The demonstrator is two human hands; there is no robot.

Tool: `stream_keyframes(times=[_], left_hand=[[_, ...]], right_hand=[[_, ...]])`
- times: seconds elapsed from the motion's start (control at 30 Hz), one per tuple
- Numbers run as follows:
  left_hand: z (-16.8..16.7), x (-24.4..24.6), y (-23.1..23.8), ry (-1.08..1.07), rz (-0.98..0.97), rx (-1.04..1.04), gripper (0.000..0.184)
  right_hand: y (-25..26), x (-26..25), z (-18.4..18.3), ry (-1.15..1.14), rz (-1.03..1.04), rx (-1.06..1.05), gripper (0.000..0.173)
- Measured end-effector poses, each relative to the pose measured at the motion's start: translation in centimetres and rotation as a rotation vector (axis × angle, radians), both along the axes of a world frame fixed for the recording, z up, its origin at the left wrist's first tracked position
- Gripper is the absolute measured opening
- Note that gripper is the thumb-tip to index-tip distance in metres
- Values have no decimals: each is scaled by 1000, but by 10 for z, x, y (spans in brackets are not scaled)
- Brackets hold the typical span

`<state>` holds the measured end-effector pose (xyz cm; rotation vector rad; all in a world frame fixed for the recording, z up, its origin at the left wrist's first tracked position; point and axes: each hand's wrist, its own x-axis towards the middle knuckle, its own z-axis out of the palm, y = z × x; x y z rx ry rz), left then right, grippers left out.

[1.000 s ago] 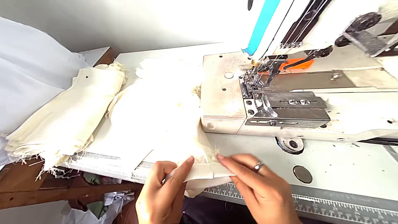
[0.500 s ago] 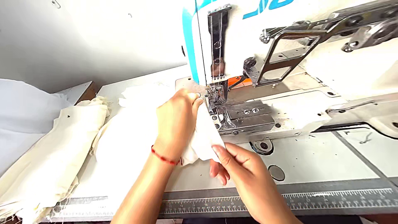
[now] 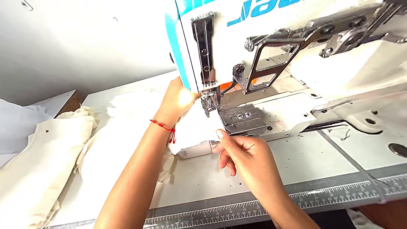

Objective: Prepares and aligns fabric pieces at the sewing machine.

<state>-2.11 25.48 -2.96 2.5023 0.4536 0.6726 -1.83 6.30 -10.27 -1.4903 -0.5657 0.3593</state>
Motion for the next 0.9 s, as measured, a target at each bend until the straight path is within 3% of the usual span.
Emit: stream_keyframes(times=[0.1,0.2,0.3,0.43,0.53,0.6,0.67,0.77,0.83,0.9], left_hand=[[9,-31,-3,-51,-85,278,20],[14,-70,-10,-165,-267,553,20],[9,-68,-19,-97,-468,754,27],[25,-67,-15,-15,-523,873,21],[46,-83,-23,-101,-455,967,24],[34,-93,-32,-173,-407,961,23],[0,-110,-52,-277,-439,791,25],[-69,-114,-83,-379,-513,572,30],[-101,-105,-95,-427,-210,495,30],[-104,-88,-99,-479,50,448,27]], right_hand=[[-11,7,-1,-96,61,41,36],[-28,23,1,-494,-6,156,33],[-29,48,18,-918,-98,1,21],[-7,68,31,-1176,87,-116,28],[2,74,35,-1133,261,-67,19],[2,72,40,-1028,383,-10,15],[-2,65,41,-888,486,26,17],[-9,50,39,-603,400,32,15],[-11,37,37,-448,342,82,11],[-8,28,35,-370,303,156,10]])
